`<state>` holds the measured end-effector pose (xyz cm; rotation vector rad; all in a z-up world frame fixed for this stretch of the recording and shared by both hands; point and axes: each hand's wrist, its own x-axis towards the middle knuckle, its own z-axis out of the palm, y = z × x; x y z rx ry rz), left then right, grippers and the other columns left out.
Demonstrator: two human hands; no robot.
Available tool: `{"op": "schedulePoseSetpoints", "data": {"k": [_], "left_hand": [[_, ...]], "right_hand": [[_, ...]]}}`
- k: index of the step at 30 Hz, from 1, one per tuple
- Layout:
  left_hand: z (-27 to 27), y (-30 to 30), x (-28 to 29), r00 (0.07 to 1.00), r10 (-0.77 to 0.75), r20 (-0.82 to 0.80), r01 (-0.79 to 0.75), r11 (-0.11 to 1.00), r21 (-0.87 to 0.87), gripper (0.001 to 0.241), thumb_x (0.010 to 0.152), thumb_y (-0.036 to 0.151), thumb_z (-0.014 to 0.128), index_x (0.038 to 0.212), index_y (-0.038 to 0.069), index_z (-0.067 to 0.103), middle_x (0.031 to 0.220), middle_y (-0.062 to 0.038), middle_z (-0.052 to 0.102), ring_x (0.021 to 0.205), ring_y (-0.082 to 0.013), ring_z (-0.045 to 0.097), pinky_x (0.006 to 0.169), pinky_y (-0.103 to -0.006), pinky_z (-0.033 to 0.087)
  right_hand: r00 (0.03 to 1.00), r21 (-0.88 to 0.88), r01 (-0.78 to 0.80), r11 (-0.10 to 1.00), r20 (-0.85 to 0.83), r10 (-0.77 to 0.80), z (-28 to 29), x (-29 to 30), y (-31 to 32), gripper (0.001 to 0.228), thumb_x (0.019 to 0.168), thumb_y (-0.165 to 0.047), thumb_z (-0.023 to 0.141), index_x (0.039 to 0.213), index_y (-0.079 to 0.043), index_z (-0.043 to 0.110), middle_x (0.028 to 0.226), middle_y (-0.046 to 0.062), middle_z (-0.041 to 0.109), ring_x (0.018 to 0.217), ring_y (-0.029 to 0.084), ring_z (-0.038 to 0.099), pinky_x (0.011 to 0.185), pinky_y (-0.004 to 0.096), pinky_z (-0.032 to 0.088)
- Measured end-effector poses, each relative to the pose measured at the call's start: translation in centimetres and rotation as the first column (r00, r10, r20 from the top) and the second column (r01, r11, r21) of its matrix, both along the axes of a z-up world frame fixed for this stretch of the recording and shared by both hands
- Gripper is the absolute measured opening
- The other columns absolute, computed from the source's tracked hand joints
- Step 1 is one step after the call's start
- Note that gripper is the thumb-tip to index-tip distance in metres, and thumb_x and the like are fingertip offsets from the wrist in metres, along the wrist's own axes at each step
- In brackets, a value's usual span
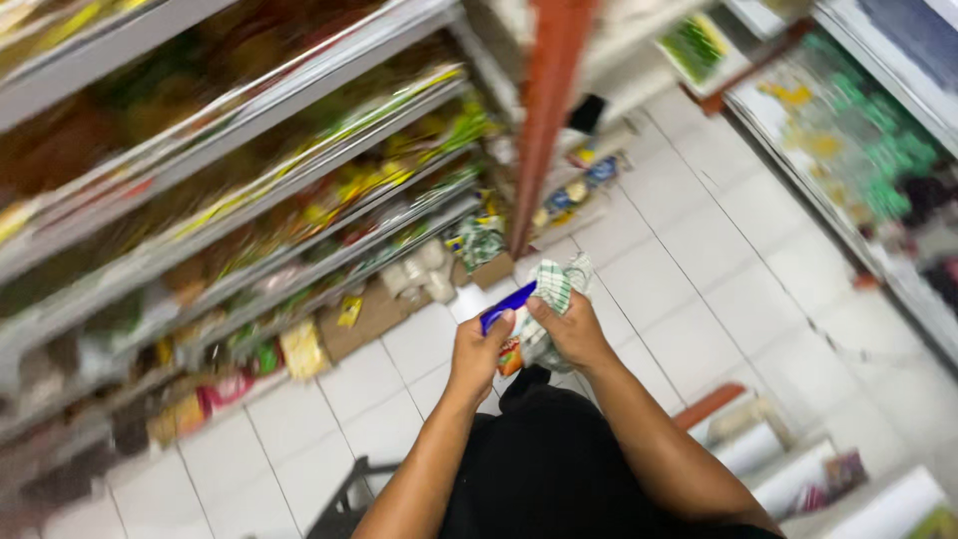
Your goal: The person wipes down a packet of seasoning with a cloth, scans the barcode with a handheld scanner, and places the item back on a store shelf.
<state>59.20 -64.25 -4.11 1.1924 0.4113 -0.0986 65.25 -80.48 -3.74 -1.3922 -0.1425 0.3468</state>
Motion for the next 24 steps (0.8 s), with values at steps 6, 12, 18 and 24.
{"op": "schedulePoseSetpoints", "data": {"k": [6, 12, 18, 24], "left_hand": [[0.3, 1.0, -8.3, 0.974, 0.225, 0.008, -0.220, 0.957, -0.190, 0.028, 0.099, 0.021, 0.065, 0.113, -0.002, 0.072, 0.101, -0.008, 0.076, 0.087, -0.0122, 0.071, 0.081, -0.0289, 0.058], [0.0, 1.7, -16.1, 0.823, 0.567, -0.044, -0.526, 0.729, -0.438, 0.027, 0.100, 0.018, 0.064, 0.115, -0.005, 0.069, 0.102, -0.014, 0.075, 0.087, -0.0214, 0.073, 0.080, -0.0369, 0.059], [-0.3, 3.5, -19.3, 0.602, 0.796, 0.055, -0.671, 0.543, -0.505, 0.029, 0.104, 0.017, 0.059, 0.118, -0.006, 0.069, 0.109, -0.014, 0.074, 0.095, -0.0196, 0.073, 0.087, -0.0341, 0.058], [1.4, 3.2, -19.4, 0.332, 0.941, 0.063, -0.791, 0.315, -0.525, 0.030, 0.103, 0.017, 0.058, 0.118, -0.007, 0.066, 0.109, -0.015, 0.074, 0.096, -0.0210, 0.073, 0.089, -0.0359, 0.058]], "right_hand": [[0.988, -0.259, -0.150, 0.954, -0.001, 0.155, 0.4, -3.3, 5.0, 0.036, 0.104, -0.038, 0.060, 0.099, -0.005, 0.072, 0.085, 0.002, 0.072, 0.078, 0.011, 0.064, 0.071, 0.029, 0.055], [0.820, -0.093, -0.567, 0.818, -0.154, 0.551, -1.8, -8.4, 8.4, 0.028, 0.095, -0.032, 0.067, 0.105, -0.005, 0.069, 0.092, 0.000, 0.073, 0.083, 0.011, 0.066, 0.076, 0.030, 0.056], [0.700, -0.321, -0.691, 0.648, -0.073, 0.711, -3.5, -10.8, 14.9, 0.042, 0.103, -0.042, 0.061, 0.097, -0.001, 0.069, 0.081, 0.004, 0.068, 0.074, 0.013, 0.062, 0.068, 0.033, 0.053], [0.576, -0.413, -0.709, 0.572, 0.129, 0.807, -1.6, -10.8, 19.6, 0.044, 0.103, -0.048, 0.050, 0.100, -0.006, 0.065, 0.075, 0.005, 0.062, 0.070, 0.012, 0.056, 0.064, 0.034, 0.050]]}}
